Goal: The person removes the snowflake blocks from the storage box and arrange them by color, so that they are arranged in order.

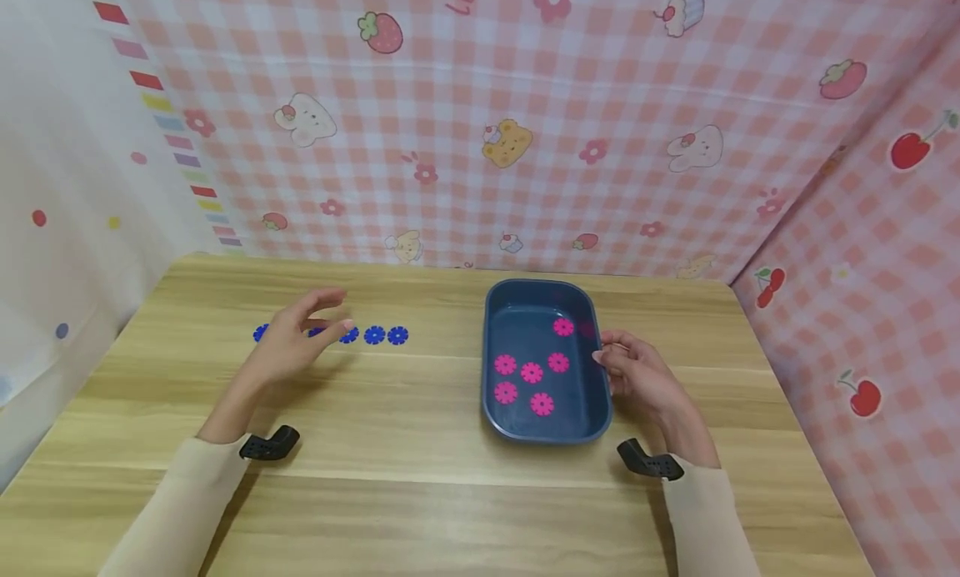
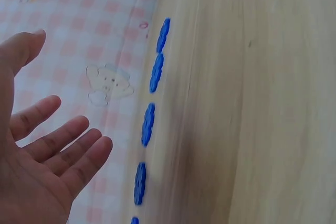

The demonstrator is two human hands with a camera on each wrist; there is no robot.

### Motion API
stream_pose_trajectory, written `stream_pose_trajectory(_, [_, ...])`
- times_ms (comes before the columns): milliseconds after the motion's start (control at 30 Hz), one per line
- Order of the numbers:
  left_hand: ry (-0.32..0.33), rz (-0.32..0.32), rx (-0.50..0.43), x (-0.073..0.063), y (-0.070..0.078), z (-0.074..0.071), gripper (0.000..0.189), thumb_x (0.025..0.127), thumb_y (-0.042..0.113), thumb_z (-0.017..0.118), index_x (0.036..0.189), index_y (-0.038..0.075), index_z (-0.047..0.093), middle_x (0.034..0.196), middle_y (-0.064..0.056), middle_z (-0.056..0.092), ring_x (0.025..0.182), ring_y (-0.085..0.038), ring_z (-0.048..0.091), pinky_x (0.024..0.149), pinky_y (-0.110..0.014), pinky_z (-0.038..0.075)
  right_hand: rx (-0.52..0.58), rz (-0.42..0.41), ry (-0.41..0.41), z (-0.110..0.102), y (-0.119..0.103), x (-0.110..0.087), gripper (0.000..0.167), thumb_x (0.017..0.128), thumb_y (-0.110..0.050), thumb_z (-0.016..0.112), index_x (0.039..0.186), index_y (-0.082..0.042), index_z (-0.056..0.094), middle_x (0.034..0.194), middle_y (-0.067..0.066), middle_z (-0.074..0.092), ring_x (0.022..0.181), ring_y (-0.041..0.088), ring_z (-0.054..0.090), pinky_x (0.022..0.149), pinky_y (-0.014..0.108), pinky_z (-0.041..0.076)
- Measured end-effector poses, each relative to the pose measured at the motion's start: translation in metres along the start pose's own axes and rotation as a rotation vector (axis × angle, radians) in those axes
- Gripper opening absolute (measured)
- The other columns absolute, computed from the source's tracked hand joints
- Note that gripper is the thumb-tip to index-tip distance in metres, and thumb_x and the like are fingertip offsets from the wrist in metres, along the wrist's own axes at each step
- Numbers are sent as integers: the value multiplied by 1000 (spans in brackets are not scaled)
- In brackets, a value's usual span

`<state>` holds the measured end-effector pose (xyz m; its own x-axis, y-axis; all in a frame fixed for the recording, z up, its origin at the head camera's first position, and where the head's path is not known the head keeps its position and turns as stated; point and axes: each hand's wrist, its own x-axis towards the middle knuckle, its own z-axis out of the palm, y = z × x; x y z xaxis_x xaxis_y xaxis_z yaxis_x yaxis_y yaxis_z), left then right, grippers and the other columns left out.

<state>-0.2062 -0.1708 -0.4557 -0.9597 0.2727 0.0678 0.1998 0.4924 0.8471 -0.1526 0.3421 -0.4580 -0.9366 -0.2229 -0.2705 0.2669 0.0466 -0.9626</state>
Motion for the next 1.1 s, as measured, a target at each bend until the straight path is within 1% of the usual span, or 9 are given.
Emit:
stream_pose_trajectory(100, [-23,2,-2,2,5,7,68,97,46,68,154,17,44,157,-16,46,133,-39,57,106,-53,52,-2,1,7,-1,0,-2,24,106,-18,57,123,-7,44,81,-10,65,66,4,64,63,20,57])
stream_pose_trajectory(167, [-34,9,2,3,9,11,69,97,47,69,154,16,44,158,-15,46,137,-39,54,108,-53,51,-3,4,13,-1,-1,-2,25,106,-19,58,123,-7,45,82,-10,66,66,5,64,62,20,56])
stream_pose_trajectory(267, [-53,43,9,4,13,19,69,97,44,70,153,12,45,158,-14,46,142,-37,48,111,-53,48,-6,10,11,-1,0,-1,27,105,-21,60,123,-8,45,80,-10,65,65,5,62,62,20,55])
stream_pose_trajectory(500, [-118,124,9,11,25,40,64,97,35,73,152,13,47,155,-13,49,141,-38,51,110,-52,50,-22,13,16,-1,0,0,25,105,-20,60,122,-8,45,84,-10,68,65,6,64,61,21,55])
stream_pose_trajectory(667, [-157,130,60,18,40,49,66,96,43,72,153,20,47,157,-5,48,136,-37,55,109,-52,50,-27,19,24,0,-1,0,27,104,-21,61,122,-9,45,84,-9,68,64,6,63,61,21,55])
stream_pose_trajectory(767, [-181,148,79,23,49,54,67,96,48,70,153,25,46,157,-1,47,133,-37,56,108,-52,50,-21,21,22,1,-1,0,27,104,-21,61,122,-9,45,83,-10,67,64,6,63,62,21,55])
stream_pose_trajectory(933, [-219,225,80,36,63,66,68,96,50,69,153,23,46,157,-1,48,140,-33,51,110,-47,50,-5,24,18,1,-1,0,27,105,-19,60,122,-8,44,81,-10,66,64,6,62,62,21,55])
stream_pose_trajectory(1000, [-231,243,86,40,69,72,68,95,50,70,153,21,47,157,-1,49,141,-32,49,110,-47,50,1,27,18,1,-1,-1,27,105,-18,60,122,-7,43,82,-9,66,64,6,63,62,21,55])
stream_pose_trajectory(1100, [-247,248,97,46,75,79,68,95,49,70,152,21,48,156,0,49,140,-30,50,110,-45,50,6,32,12,1,-1,0,27,105,-19,60,123,-7,43,82,-9,66,65,6,63,62,21,56])
